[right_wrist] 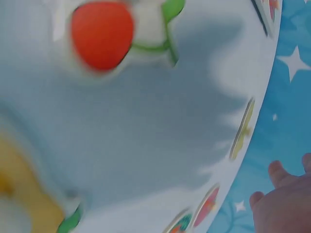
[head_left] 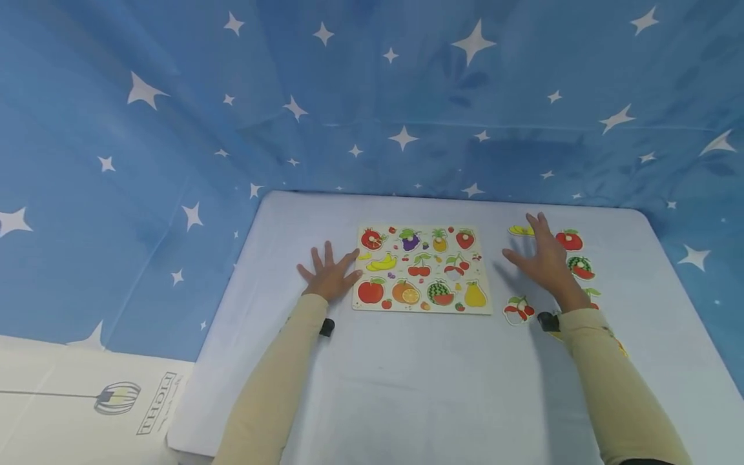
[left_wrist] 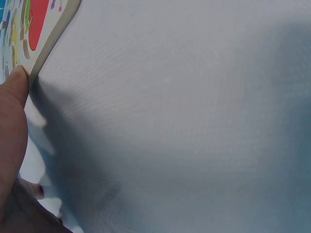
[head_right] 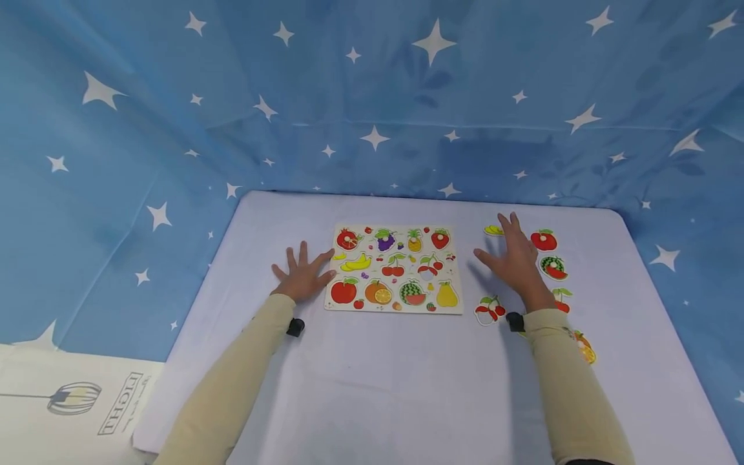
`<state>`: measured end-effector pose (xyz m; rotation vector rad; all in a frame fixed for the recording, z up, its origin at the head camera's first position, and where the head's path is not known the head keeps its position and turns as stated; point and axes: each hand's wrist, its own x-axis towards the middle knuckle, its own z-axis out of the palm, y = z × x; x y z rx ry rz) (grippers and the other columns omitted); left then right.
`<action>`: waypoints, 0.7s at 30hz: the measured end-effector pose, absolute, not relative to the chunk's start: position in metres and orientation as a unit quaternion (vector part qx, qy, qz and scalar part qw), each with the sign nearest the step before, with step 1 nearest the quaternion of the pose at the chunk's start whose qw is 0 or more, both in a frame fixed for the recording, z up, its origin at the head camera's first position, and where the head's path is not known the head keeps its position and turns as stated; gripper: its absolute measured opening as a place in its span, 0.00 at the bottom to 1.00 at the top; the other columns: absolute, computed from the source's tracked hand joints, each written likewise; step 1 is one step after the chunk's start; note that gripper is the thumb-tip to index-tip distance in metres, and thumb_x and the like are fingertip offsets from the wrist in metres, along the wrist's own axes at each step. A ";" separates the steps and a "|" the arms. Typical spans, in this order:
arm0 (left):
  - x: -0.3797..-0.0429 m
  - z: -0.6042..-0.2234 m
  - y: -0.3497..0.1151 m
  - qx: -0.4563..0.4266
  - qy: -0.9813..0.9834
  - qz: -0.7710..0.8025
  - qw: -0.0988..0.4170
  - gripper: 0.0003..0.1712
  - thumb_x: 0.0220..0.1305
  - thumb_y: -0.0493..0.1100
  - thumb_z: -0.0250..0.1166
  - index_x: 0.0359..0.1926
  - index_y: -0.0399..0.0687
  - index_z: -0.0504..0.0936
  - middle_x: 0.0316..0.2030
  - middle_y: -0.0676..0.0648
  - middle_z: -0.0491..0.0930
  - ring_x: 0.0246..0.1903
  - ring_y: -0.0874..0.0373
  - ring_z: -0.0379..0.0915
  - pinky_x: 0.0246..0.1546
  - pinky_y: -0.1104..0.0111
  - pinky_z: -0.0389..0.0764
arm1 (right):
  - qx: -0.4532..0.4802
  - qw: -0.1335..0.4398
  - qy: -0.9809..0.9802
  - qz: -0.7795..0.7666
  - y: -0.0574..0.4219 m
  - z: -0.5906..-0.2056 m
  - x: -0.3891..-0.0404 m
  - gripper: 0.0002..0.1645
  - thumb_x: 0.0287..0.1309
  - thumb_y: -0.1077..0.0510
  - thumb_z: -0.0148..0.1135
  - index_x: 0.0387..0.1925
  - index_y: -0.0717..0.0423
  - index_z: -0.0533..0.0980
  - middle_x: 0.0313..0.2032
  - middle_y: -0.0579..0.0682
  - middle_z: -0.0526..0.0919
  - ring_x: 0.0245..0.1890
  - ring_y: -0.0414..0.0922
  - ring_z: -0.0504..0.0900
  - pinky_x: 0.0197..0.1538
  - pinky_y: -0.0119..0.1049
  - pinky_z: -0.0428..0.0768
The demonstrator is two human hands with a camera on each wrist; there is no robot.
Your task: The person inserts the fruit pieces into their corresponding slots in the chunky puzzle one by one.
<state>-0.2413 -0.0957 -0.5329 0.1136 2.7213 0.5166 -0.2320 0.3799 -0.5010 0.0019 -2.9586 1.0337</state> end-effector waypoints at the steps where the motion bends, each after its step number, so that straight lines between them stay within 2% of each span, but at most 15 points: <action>1: -0.241 -0.532 -0.096 0.040 0.965 0.184 0.184 0.42 0.79 0.66 0.57 0.87 0.73 0.52 0.85 0.37 0.23 0.80 0.29 0.12 0.69 0.23 0.25 | -0.003 0.002 -0.944 0.330 0.384 -0.500 -0.229 0.62 0.72 0.41 0.68 0.87 0.56 0.40 0.85 0.62 0.31 0.80 0.75 0.41 0.69 0.84 0.43; 9: -0.241 -0.529 -0.096 0.038 0.962 0.193 0.191 0.43 0.79 0.65 0.58 0.87 0.72 0.52 0.85 0.37 0.22 0.80 0.30 0.11 0.68 0.23 0.23 | -0.050 -0.021 -0.939 0.341 0.406 -0.495 -0.208 0.63 0.73 0.40 0.67 0.87 0.55 0.38 0.85 0.60 0.26 0.79 0.78 0.39 0.68 0.84 0.48; 13: -0.241 -0.530 -0.096 0.039 0.963 0.187 0.193 0.43 0.79 0.65 0.57 0.87 0.73 0.51 0.85 0.38 0.22 0.80 0.30 0.11 0.69 0.23 0.24 | -0.069 -0.029 -0.934 0.351 0.416 -0.496 -0.201 0.63 0.73 0.40 0.67 0.87 0.53 0.37 0.85 0.58 0.25 0.79 0.79 0.41 0.67 0.82 0.53; 16: -0.241 -0.530 -0.096 0.040 0.963 0.186 0.192 0.43 0.79 0.66 0.57 0.87 0.73 0.51 0.85 0.37 0.22 0.80 0.30 0.11 0.69 0.23 0.24 | -0.066 -0.024 -0.933 0.354 0.425 -0.499 -0.197 0.62 0.74 0.40 0.66 0.87 0.54 0.37 0.85 0.59 0.25 0.80 0.76 0.39 0.69 0.81 0.50; 19: -0.241 -0.529 -0.096 0.040 0.963 0.188 0.192 0.43 0.79 0.65 0.57 0.87 0.72 0.52 0.85 0.37 0.22 0.80 0.29 0.11 0.69 0.23 0.24 | -0.064 -0.017 -0.934 0.352 0.432 -0.503 -0.193 0.61 0.74 0.41 0.66 0.87 0.55 0.38 0.85 0.61 0.26 0.81 0.73 0.36 0.69 0.82 0.43; 21: -0.240 -0.528 -0.096 0.040 0.962 0.187 0.193 0.43 0.79 0.66 0.56 0.87 0.73 0.51 0.85 0.38 0.22 0.80 0.30 0.11 0.69 0.23 0.24 | -0.068 -0.017 -0.934 0.350 0.435 -0.504 -0.191 0.61 0.74 0.41 0.66 0.87 0.54 0.38 0.85 0.61 0.26 0.81 0.73 0.35 0.69 0.82 0.43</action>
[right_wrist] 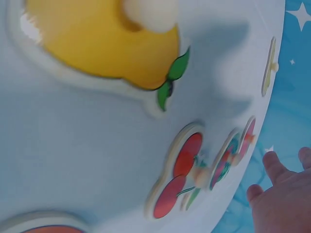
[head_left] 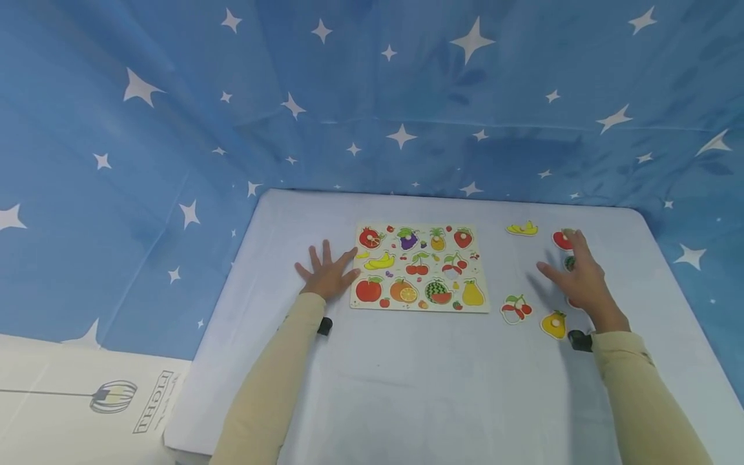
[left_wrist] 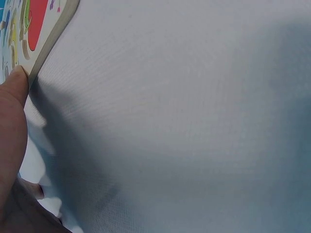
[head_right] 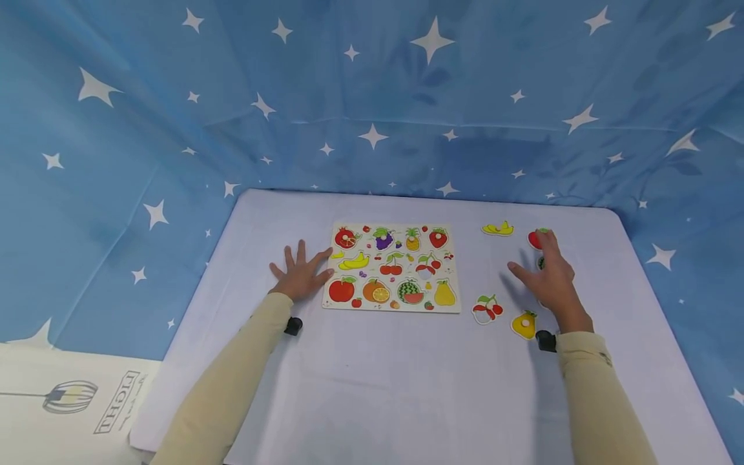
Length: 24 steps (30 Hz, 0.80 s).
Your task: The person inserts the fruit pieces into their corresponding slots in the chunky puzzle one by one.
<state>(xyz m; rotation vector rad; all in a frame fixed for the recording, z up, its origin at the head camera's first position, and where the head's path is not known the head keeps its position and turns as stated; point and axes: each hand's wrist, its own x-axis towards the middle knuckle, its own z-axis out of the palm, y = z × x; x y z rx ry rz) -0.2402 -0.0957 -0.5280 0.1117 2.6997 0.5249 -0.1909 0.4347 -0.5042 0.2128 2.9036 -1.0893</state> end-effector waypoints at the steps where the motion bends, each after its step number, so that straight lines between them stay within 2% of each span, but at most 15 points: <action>1: -0.240 -0.528 -0.096 0.040 0.963 0.185 0.194 0.43 0.79 0.66 0.56 0.87 0.73 0.51 0.85 0.38 0.21 0.80 0.30 0.11 0.69 0.23 0.24 | 0.072 0.018 0.934 -0.350 0.436 -0.505 -0.190 0.61 0.74 0.41 0.66 0.87 0.54 0.38 0.85 0.61 0.26 0.81 0.73 0.35 0.69 0.82 0.43; 8: -0.237 -0.526 -0.096 0.043 0.963 0.190 0.186 0.42 0.79 0.65 0.56 0.87 0.71 0.52 0.85 0.36 0.22 0.80 0.29 0.11 0.68 0.23 0.24 | 0.089 0.027 0.930 -0.356 0.441 -0.505 -0.182 0.60 0.75 0.38 0.64 0.88 0.51 0.37 0.84 0.60 0.24 0.81 0.74 0.33 0.68 0.83 0.45; 15: -0.239 -0.528 -0.095 0.041 0.962 0.193 0.189 0.43 0.79 0.66 0.56 0.87 0.73 0.51 0.84 0.37 0.21 0.80 0.30 0.10 0.69 0.23 0.23 | 0.108 0.037 0.929 -0.353 0.450 -0.501 -0.178 0.63 0.75 0.36 0.62 0.87 0.48 0.31 0.84 0.61 0.23 0.81 0.73 0.30 0.68 0.82 0.45; 24: -0.237 -0.526 -0.096 0.045 0.963 0.193 0.183 0.43 0.79 0.65 0.56 0.87 0.71 0.52 0.85 0.36 0.23 0.80 0.29 0.12 0.68 0.23 0.25 | 0.112 0.023 0.928 -0.355 0.450 -0.498 -0.179 0.62 0.76 0.41 0.64 0.87 0.52 0.33 0.84 0.64 0.27 0.81 0.71 0.32 0.70 0.80 0.47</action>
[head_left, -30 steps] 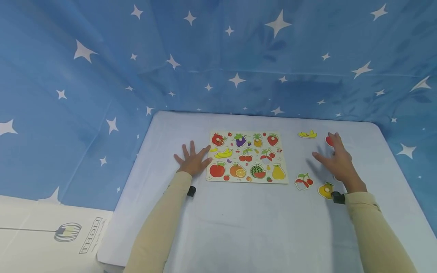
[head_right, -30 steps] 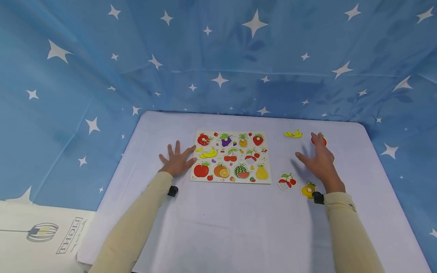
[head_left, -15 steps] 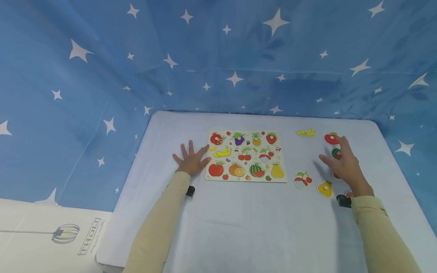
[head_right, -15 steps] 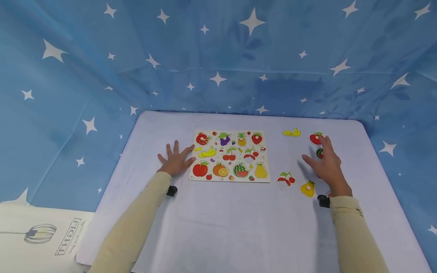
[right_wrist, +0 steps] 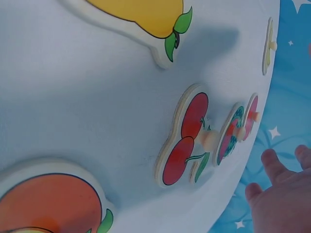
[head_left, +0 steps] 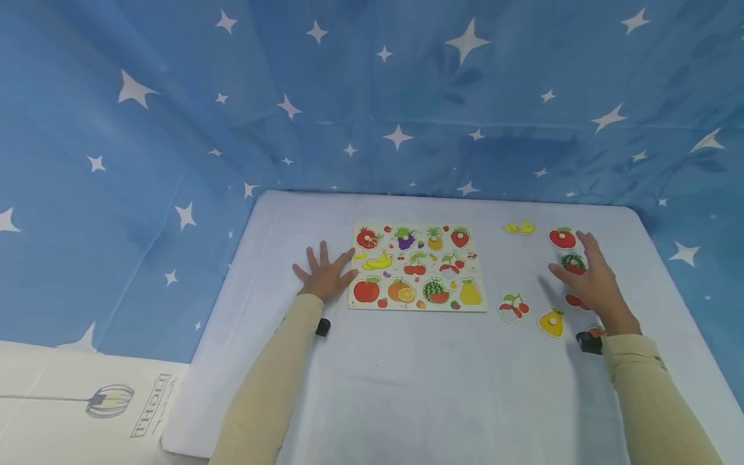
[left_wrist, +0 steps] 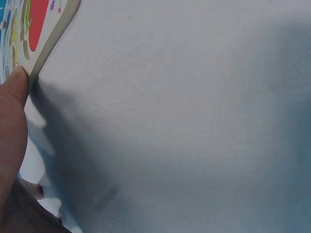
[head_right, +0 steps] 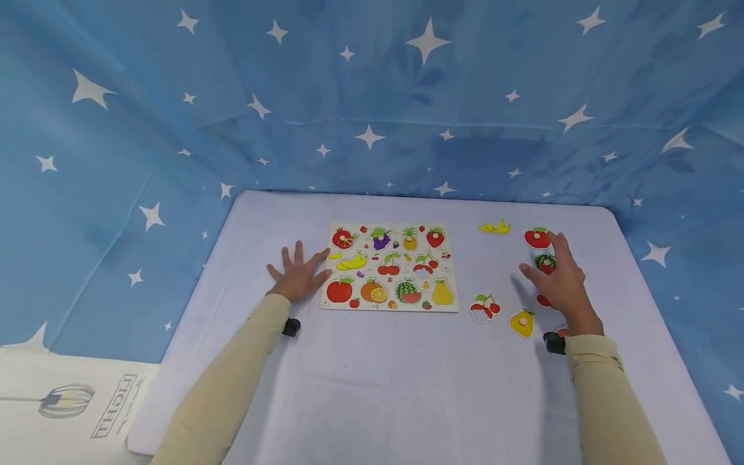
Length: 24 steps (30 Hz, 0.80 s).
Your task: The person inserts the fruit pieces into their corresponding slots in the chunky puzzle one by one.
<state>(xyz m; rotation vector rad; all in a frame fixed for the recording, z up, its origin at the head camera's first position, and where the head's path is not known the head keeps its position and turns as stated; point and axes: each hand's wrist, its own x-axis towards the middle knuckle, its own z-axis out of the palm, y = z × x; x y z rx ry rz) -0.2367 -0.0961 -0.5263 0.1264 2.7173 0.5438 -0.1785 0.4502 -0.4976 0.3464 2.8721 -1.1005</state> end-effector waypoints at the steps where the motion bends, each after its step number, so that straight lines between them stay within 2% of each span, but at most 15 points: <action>1: -0.237 -0.527 -0.096 0.044 0.963 0.192 0.184 0.43 0.79 0.65 0.56 0.87 0.71 0.52 0.85 0.36 0.23 0.80 0.29 0.12 0.68 0.23 0.25 | 0.112 0.024 0.927 -0.357 0.450 -0.498 -0.179 0.62 0.76 0.42 0.64 0.87 0.52 0.32 0.84 0.64 0.28 0.81 0.71 0.33 0.70 0.79 0.47; 7: -0.240 -0.532 -0.097 0.043 0.960 0.202 0.188 0.43 0.78 0.65 0.56 0.87 0.71 0.51 0.84 0.37 0.21 0.80 0.30 0.10 0.68 0.23 0.22 | 0.122 0.030 0.925 -0.359 0.450 -0.497 -0.181 0.60 0.77 0.48 0.64 0.87 0.54 0.33 0.84 0.69 0.33 0.81 0.74 0.38 0.71 0.78 0.49; 13: -0.239 -0.533 -0.100 0.044 0.961 0.199 0.186 0.43 0.79 0.65 0.56 0.87 0.70 0.52 0.84 0.36 0.21 0.80 0.29 0.10 0.68 0.23 0.22 | 0.128 0.039 0.920 -0.369 0.439 -0.498 -0.196 0.58 0.77 0.50 0.65 0.87 0.53 0.36 0.82 0.73 0.44 0.79 0.75 0.46 0.70 0.78 0.55; 24: -0.242 -0.537 -0.097 0.038 0.964 0.187 0.183 0.42 0.78 0.66 0.57 0.86 0.74 0.52 0.85 0.38 0.22 0.80 0.30 0.10 0.69 0.24 0.23 | 0.071 0.013 0.915 -0.396 0.417 -0.508 -0.235 0.47 0.78 0.54 0.62 0.85 0.60 0.49 0.81 0.69 0.54 0.77 0.73 0.59 0.68 0.76 0.63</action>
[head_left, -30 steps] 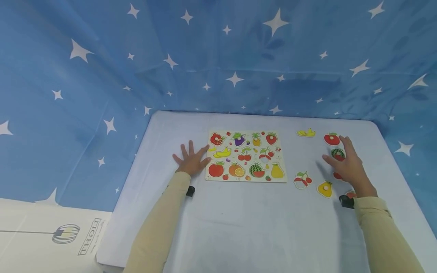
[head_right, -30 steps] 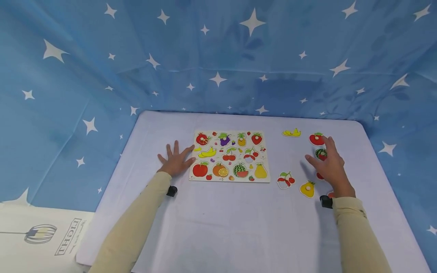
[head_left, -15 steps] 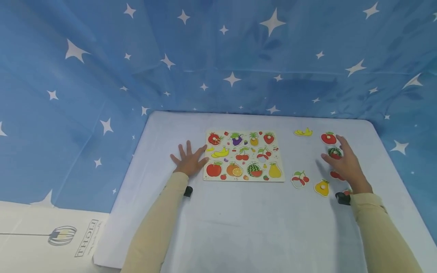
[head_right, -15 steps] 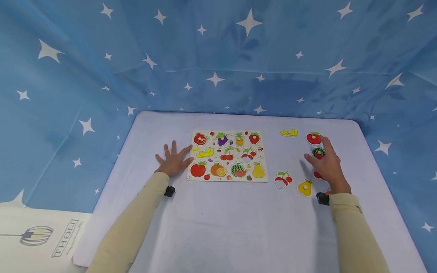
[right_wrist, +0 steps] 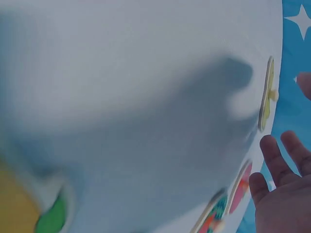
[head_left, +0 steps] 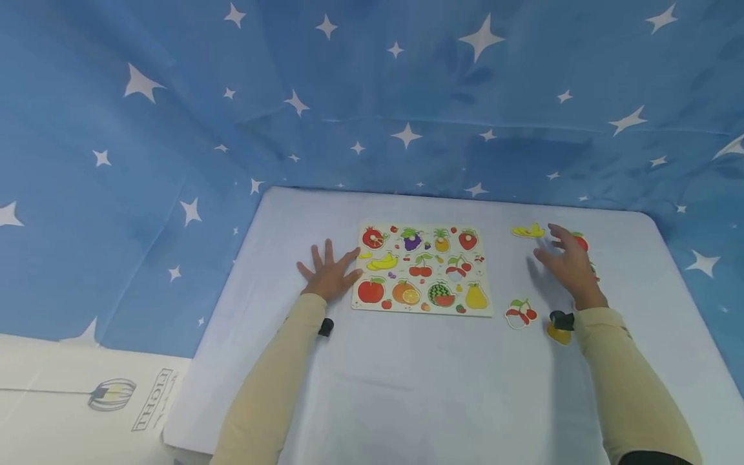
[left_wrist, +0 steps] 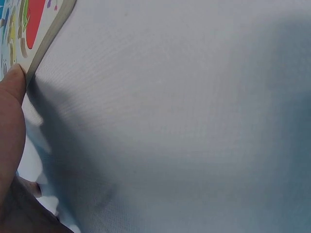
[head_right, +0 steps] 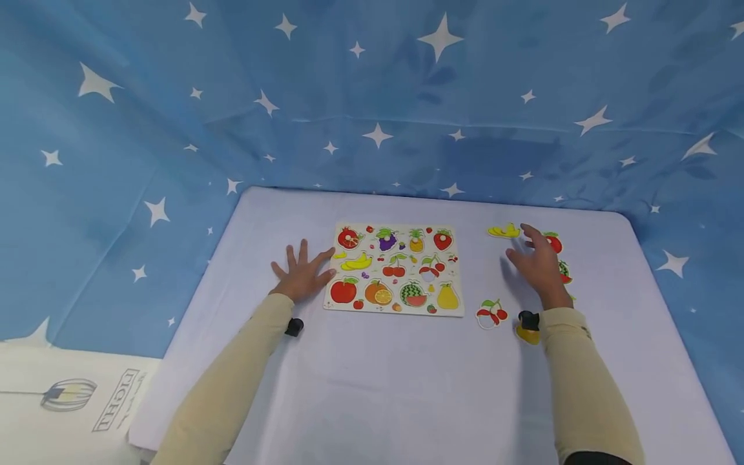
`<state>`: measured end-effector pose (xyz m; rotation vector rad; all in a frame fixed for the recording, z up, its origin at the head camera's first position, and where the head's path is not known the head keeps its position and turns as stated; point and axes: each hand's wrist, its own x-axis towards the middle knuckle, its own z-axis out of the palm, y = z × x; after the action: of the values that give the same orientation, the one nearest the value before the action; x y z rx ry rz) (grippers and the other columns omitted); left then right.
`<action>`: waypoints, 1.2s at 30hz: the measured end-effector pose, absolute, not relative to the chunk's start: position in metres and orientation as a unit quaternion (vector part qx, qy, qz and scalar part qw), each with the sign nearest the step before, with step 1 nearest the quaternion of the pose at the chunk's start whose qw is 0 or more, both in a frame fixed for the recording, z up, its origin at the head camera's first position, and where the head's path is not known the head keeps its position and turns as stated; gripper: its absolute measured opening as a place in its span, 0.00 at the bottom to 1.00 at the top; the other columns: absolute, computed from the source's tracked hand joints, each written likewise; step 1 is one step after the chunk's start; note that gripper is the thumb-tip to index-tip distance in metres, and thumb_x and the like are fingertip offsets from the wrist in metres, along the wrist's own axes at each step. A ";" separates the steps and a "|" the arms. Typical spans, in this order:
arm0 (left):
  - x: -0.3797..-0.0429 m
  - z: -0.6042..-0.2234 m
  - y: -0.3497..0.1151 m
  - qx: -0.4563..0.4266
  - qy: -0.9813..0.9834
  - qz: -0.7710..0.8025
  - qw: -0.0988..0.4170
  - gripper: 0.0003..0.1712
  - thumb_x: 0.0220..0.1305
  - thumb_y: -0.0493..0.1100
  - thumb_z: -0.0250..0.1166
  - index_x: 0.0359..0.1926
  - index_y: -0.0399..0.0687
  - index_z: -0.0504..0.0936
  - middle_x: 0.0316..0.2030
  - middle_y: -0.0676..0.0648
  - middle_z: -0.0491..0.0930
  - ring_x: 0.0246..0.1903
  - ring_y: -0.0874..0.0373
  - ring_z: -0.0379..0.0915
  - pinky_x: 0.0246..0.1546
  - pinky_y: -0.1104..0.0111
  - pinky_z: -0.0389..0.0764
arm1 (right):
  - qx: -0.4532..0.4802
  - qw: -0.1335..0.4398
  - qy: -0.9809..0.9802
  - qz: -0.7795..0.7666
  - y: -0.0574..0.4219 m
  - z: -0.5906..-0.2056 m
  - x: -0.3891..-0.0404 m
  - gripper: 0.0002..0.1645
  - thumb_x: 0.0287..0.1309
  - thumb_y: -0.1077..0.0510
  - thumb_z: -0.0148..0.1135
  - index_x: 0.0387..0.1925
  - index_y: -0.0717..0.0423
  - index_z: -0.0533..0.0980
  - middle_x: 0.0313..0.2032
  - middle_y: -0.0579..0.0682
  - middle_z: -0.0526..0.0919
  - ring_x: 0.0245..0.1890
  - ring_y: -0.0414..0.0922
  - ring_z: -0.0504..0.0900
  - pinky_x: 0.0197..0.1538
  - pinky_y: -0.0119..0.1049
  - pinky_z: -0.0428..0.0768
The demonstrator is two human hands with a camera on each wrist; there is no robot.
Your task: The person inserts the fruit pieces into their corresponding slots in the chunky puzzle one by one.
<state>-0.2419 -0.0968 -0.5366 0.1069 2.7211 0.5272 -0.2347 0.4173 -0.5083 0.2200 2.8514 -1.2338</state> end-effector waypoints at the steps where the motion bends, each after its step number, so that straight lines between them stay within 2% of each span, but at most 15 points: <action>1: -0.243 -0.538 -0.097 0.038 0.965 0.187 0.182 0.42 0.78 0.66 0.57 0.86 0.75 0.52 0.85 0.38 0.22 0.80 0.30 0.10 0.69 0.24 0.23 | 0.069 0.011 0.916 -0.395 0.416 -0.510 -0.239 0.46 0.78 0.55 0.62 0.85 0.61 0.50 0.80 0.70 0.56 0.76 0.73 0.60 0.68 0.76 0.65; 10: -0.243 -0.538 -0.096 0.032 0.965 0.182 0.186 0.42 0.78 0.66 0.58 0.86 0.76 0.53 0.85 0.38 0.24 0.80 0.30 0.11 0.69 0.23 0.25 | 0.074 0.006 0.920 -0.385 0.405 -0.520 -0.268 0.41 0.77 0.61 0.56 0.83 0.64 0.54 0.74 0.75 0.66 0.72 0.74 0.67 0.66 0.72 0.70; 19: -0.242 -0.531 -0.095 0.030 0.966 0.173 0.189 0.42 0.78 0.67 0.56 0.86 0.76 0.53 0.85 0.38 0.24 0.80 0.29 0.13 0.69 0.23 0.26 | 0.093 -0.016 0.930 -0.355 0.397 -0.523 -0.287 0.36 0.73 0.67 0.53 0.78 0.72 0.59 0.66 0.78 0.73 0.66 0.73 0.74 0.65 0.69 0.72; 25: -0.243 -0.529 -0.094 0.027 0.966 0.176 0.188 0.41 0.79 0.68 0.56 0.85 0.78 0.54 0.85 0.39 0.24 0.80 0.29 0.13 0.69 0.23 0.26 | 0.147 -0.033 0.923 -0.354 0.395 -0.527 -0.297 0.35 0.71 0.67 0.50 0.78 0.71 0.63 0.65 0.75 0.76 0.65 0.70 0.76 0.71 0.66 0.66; 28: -0.243 -0.528 -0.092 0.025 0.965 0.175 0.192 0.40 0.79 0.68 0.56 0.85 0.79 0.54 0.85 0.39 0.24 0.80 0.30 0.12 0.70 0.24 0.26 | 0.165 -0.060 0.918 -0.357 0.393 -0.531 -0.298 0.34 0.69 0.69 0.50 0.76 0.69 0.67 0.62 0.73 0.79 0.62 0.68 0.79 0.67 0.62 0.71; 30: -0.242 -0.528 -0.091 0.024 0.965 0.176 0.191 0.40 0.78 0.68 0.56 0.85 0.79 0.54 0.85 0.39 0.24 0.80 0.30 0.13 0.70 0.24 0.26 | 0.169 -0.084 0.915 -0.357 0.390 -0.535 -0.298 0.33 0.68 0.70 0.51 0.75 0.68 0.70 0.60 0.72 0.82 0.59 0.66 0.81 0.61 0.58 0.75; 36: -0.245 -0.531 -0.094 0.022 0.965 0.178 0.192 0.41 0.78 0.68 0.57 0.85 0.80 0.54 0.85 0.39 0.24 0.80 0.30 0.12 0.69 0.23 0.26 | 0.168 -0.113 0.912 -0.356 0.379 -0.539 -0.303 0.34 0.68 0.71 0.52 0.75 0.65 0.70 0.57 0.70 0.84 0.56 0.62 0.83 0.56 0.52 0.77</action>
<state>-0.2450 -0.0944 -0.5305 0.0631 2.7080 0.4986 -0.3030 0.3794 -0.5389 0.5712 3.0926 -1.2068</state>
